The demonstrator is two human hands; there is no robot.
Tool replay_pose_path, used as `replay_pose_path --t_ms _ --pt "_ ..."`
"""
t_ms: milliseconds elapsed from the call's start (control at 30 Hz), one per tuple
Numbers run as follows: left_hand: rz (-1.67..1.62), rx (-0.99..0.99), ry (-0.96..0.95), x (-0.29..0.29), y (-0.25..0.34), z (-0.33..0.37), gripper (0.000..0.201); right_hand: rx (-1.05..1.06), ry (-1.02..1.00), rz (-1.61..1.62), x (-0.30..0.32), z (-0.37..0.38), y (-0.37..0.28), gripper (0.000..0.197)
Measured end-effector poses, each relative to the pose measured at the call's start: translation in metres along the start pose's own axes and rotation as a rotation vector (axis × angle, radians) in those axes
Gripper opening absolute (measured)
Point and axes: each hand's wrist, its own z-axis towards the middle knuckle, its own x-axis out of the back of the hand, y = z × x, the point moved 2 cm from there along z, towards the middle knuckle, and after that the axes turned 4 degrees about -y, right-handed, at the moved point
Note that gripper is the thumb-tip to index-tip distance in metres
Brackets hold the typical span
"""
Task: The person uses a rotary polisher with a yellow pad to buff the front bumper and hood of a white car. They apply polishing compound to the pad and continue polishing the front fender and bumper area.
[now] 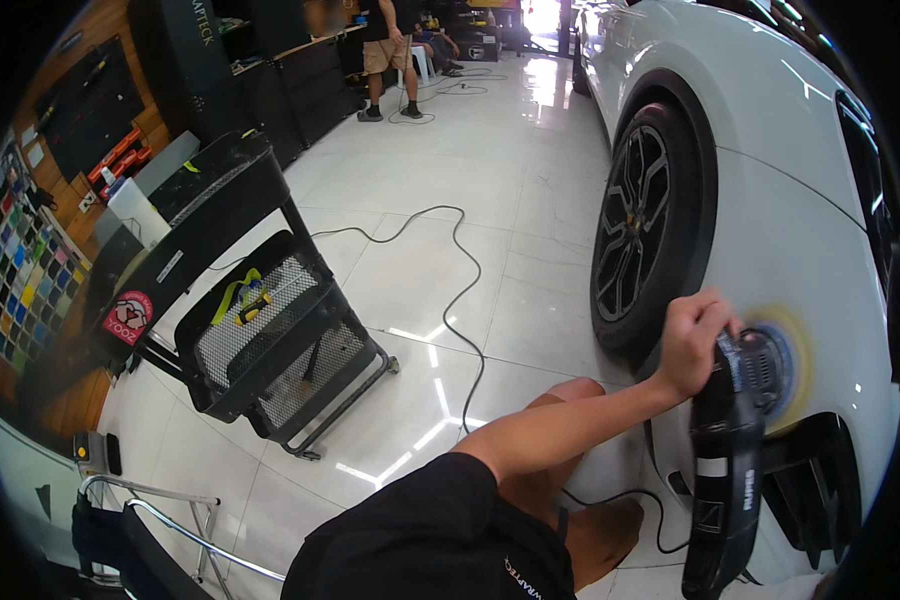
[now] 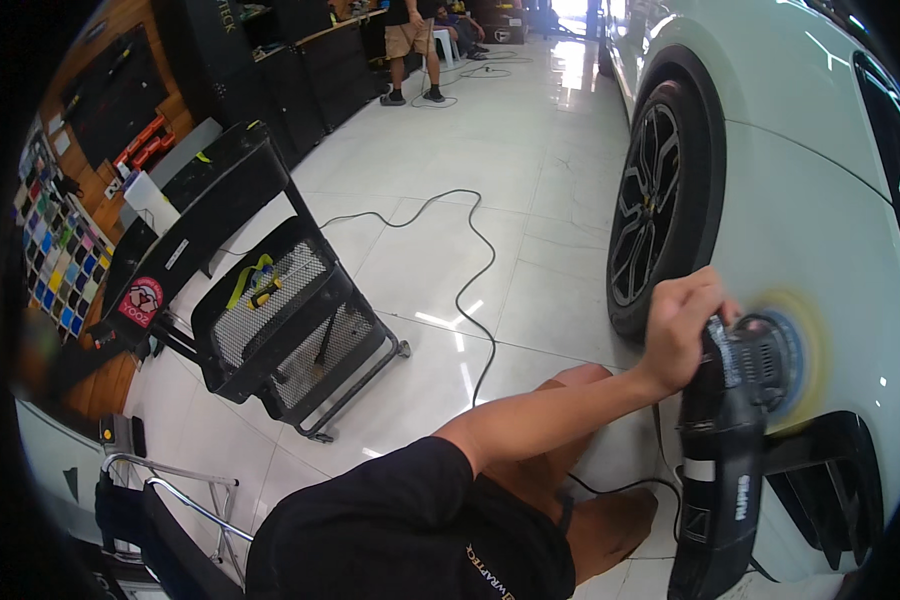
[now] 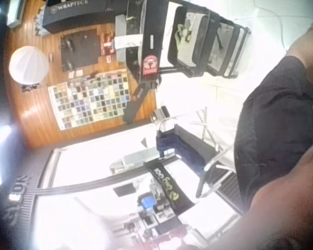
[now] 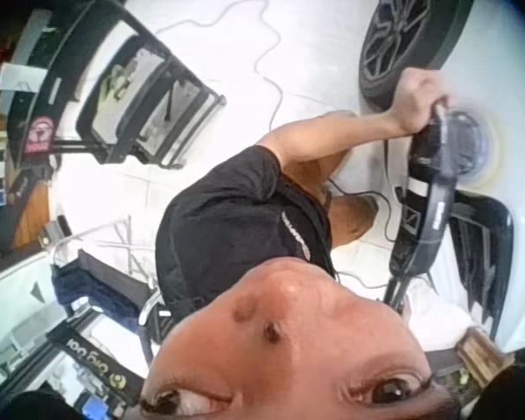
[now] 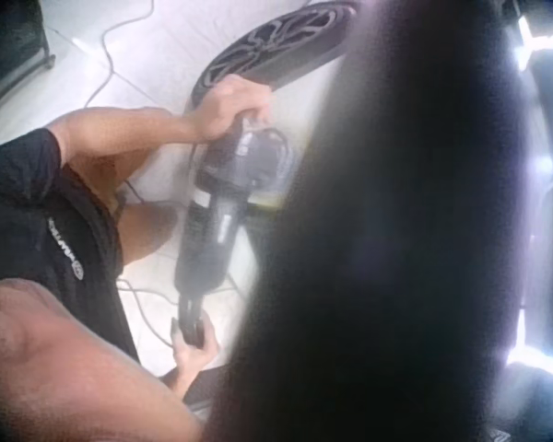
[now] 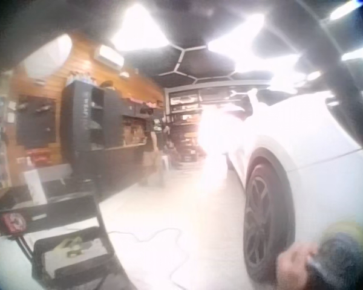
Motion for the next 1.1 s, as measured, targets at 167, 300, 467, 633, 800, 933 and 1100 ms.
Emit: replay_pose_path --t_ms 167,300,467,633,800,933,1100 --pt "0.177 -0.460 0.002 -0.056 0.012 0.054 0.021 0.064 -0.088 0.013 -0.005 -0.002 -0.022 0.066" --pt "0.158 -0.259 0.144 -0.092 -0.016 0.088 0.015 0.117 -0.142 0.005 0.001 0.010 -0.031 0.061" --pt "0.308 -0.298 0.195 -0.113 -0.020 0.120 0.016 0.133 -0.081 0.101 -0.009 0.014 -0.030 0.055" --pt "0.583 -0.541 -0.082 -0.138 0.016 0.143 0.010 0.092 -0.116 0.139 -0.017 0.024 -0.033 0.051" --pt "0.788 -0.636 -0.279 -0.151 0.048 0.183 0.006 0.046 -0.176 0.257 -0.025 0.027 -0.054 0.046" --pt "0.965 -0.717 -0.348 -0.147 0.064 0.217 0.009 0.278 -0.052 0.351 -0.060 0.033 -0.084 0.032" --pt "1.034 -1.017 -0.418 -0.110 0.078 0.238 0.012 0.512 0.269 0.434 -0.100 0.057 -0.087 0.068"
